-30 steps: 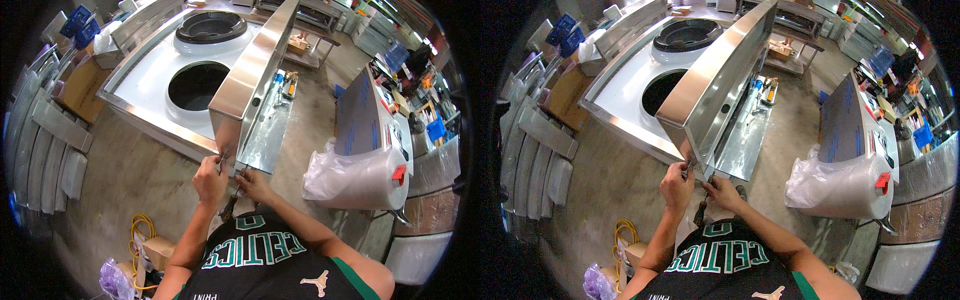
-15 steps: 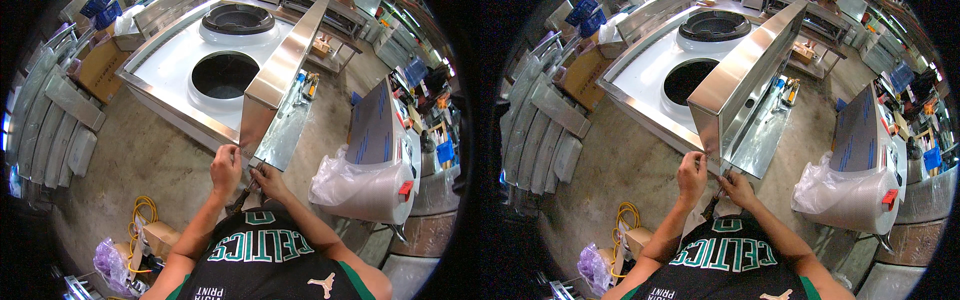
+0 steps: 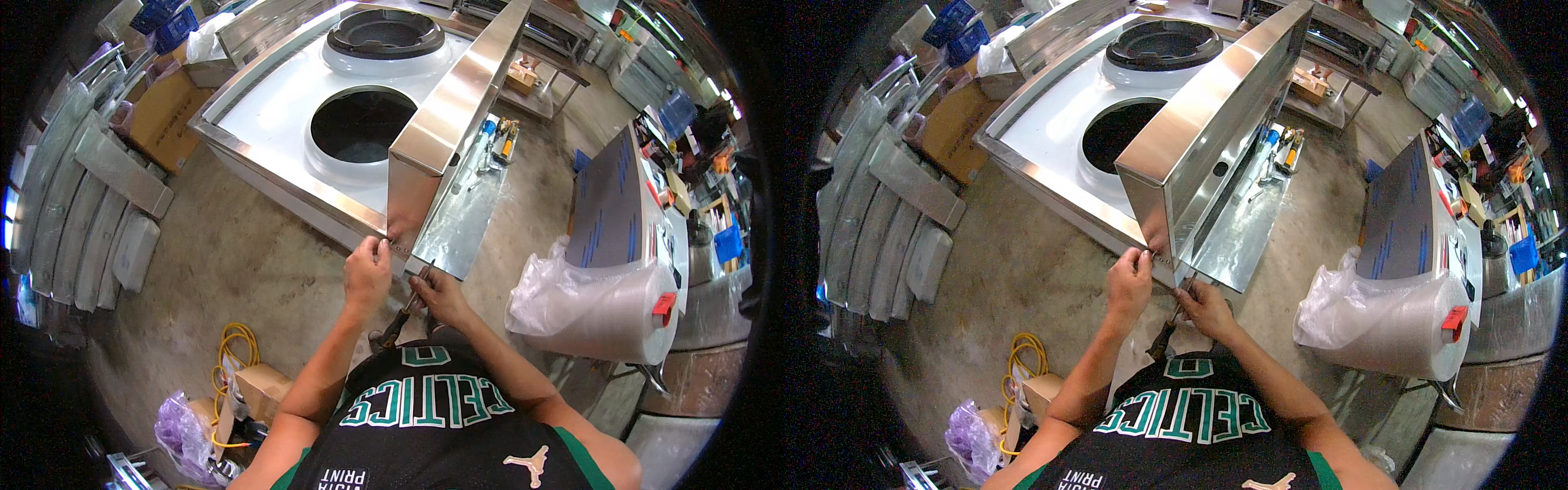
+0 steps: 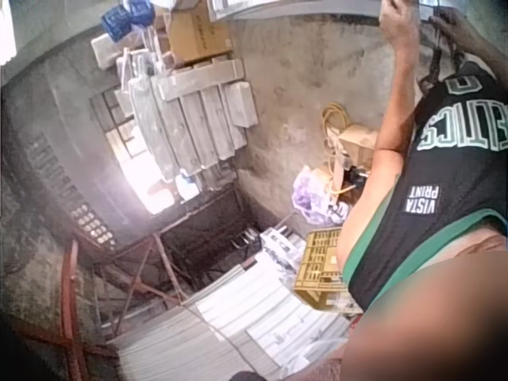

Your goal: The person assembles a stainless steel kitchen cabinet by hammering a metal panel into place, then using a screwdriver to fasten screws along the edges. The person repeatedly adjusts the panel and tightens screws to secure the structure.

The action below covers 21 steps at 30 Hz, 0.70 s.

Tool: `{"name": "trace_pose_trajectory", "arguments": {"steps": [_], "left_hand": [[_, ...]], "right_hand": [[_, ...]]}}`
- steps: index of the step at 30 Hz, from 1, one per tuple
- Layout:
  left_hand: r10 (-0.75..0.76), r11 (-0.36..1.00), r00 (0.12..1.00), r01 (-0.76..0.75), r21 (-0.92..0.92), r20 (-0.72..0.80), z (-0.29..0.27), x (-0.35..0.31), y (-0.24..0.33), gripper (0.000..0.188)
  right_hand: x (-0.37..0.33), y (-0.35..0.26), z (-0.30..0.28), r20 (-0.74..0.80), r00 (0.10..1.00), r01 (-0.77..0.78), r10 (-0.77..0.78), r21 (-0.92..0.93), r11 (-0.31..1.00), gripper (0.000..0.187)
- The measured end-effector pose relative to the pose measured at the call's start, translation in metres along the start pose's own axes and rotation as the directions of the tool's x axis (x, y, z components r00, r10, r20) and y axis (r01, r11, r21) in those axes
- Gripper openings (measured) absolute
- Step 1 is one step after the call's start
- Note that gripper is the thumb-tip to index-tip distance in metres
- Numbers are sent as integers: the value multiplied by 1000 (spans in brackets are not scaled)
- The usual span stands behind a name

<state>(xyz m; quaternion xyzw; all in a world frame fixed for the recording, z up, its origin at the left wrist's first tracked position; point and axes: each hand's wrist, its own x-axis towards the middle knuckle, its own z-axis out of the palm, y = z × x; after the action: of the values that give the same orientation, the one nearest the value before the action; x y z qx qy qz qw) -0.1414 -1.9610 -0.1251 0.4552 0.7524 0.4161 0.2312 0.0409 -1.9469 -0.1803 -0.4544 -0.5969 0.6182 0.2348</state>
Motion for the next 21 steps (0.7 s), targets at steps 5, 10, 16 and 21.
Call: {"name": "trace_pose_trajectory", "arguments": {"steps": [5, 10, 16, 21], "left_hand": [[366, 925, 915, -337, 173, -171, -4, -18, 12, 10], [294, 939, 950, -267, 218, -103, -7, -15, 10, 12], [20, 999, 998, -24, 48, 67, -6, -2, 3, 19], [364, 909, 923, -323, 263, -124, -6, -18, 10, 18]], "right_hand": [[-5, -5, -5, -10, 1000, 7, -7, 0, 1000, 30], [-5, -8, -4, -2, 1000, -22, 22, 12, 1000, 30], [-1, -2, -2, -28, 999, -40, 38, -76, 996, 30], [-2, 3, -4, -16, 1000, 0, 1, 3, 1000, 29]]}}
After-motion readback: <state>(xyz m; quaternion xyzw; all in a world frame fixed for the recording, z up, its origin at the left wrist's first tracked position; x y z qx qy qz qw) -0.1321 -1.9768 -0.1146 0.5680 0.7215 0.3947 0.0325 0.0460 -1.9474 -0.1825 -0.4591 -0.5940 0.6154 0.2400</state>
